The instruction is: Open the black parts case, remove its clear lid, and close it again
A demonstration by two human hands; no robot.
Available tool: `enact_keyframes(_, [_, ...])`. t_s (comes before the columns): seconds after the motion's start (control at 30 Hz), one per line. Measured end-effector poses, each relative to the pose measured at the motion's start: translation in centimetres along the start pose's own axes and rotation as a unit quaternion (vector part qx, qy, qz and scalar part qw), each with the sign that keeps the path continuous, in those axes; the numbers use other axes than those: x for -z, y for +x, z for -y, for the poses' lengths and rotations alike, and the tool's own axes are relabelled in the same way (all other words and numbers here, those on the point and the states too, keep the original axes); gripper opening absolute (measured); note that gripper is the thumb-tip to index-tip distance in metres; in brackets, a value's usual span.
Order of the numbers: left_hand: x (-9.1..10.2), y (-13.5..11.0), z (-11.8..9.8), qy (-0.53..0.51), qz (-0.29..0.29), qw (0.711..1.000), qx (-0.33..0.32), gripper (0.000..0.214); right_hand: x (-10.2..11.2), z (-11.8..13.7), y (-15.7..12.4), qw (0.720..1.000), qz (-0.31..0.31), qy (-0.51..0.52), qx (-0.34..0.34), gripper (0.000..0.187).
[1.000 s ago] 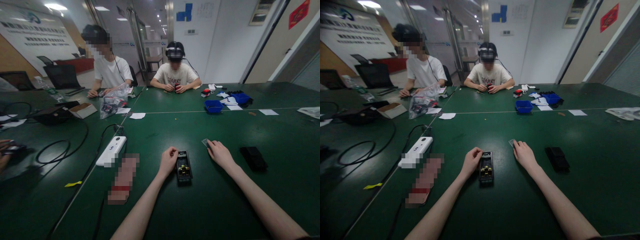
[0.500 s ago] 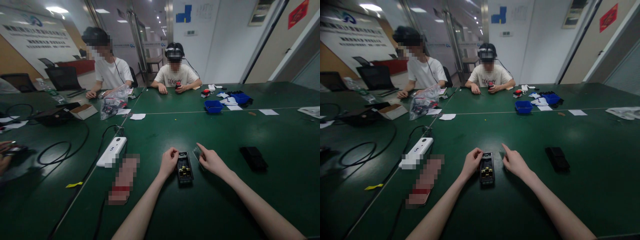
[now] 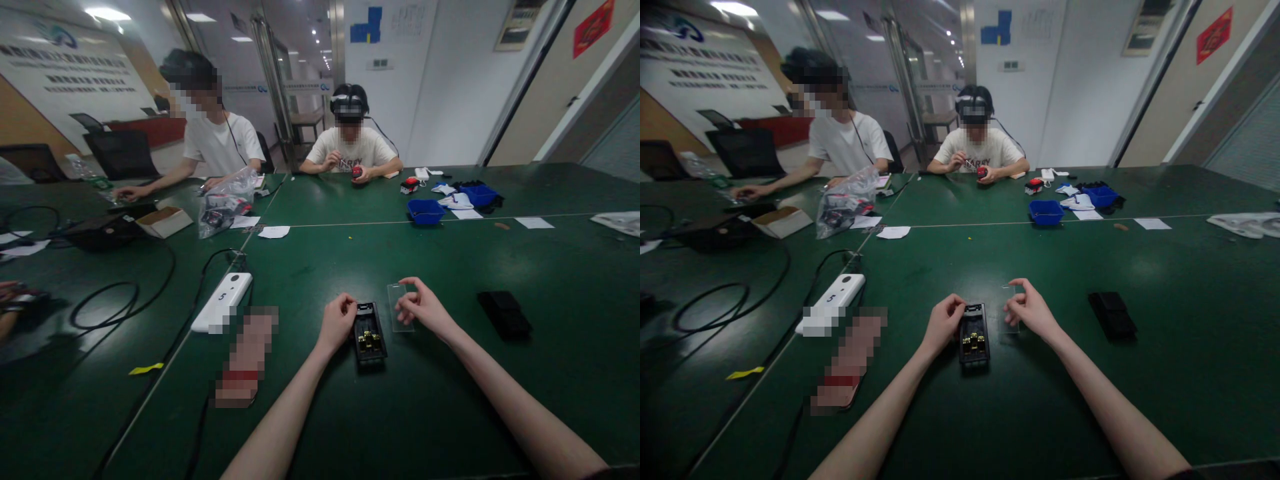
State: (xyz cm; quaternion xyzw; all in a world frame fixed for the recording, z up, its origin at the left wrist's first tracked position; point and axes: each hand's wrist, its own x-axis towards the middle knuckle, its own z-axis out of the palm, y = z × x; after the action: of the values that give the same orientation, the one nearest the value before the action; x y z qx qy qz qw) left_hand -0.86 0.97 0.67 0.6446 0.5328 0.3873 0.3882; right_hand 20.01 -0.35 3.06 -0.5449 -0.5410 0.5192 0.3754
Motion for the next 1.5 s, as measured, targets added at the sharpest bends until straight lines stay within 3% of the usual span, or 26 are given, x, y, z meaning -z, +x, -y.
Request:
enact_keyframes(0.17, [-0.1, 0.0, -0.1, 0.008, -0.002, 1.0, 0.002, 0.018, -1.8, 1.4, -0.8, 0.992, 0.052, 0.104, 0.039, 0.051])
enact_keyframes(0.3, [-0.1, -0.1, -0.1, 0.004, -0.004, 1.0, 0.006, 0.017, -4.0, 1.2, -1.3, 0.983, 0.112, 0.134, 0.057, 0.049])
enact_keyframes(0.47, [-0.1, 0.0, 0.0, -0.002, -0.001, 1.0, 0.003, 0.016, -5.3, 0.5, -1.5, 0.982, 0.111, 0.139, 0.07, 0.043])
enact_keyframes(1.0, [0.0, 0.0, 0.2, -0.014, 0.008, 1.0, -0.008, 0.017, -5.2, 0.9, -1.9, 0.99, 0.095, 0.025, 0.104, 0.043])
enact_keyframes(1.27, [0.0, -0.1, -0.1, -0.027, 0.01, 1.0, 0.009, 0.018, -5.1, 0.3, -1.3, 0.991, 0.085, 0.062, 0.087, 0.044])
enact_keyframes(1.5, [0.0, -0.1, -0.1, -0.024, 0.012, 1.0, 0.005, 0.018, -4.6, 0.4, -1.2, 0.987, 0.079, -0.066, 0.122, 0.043])
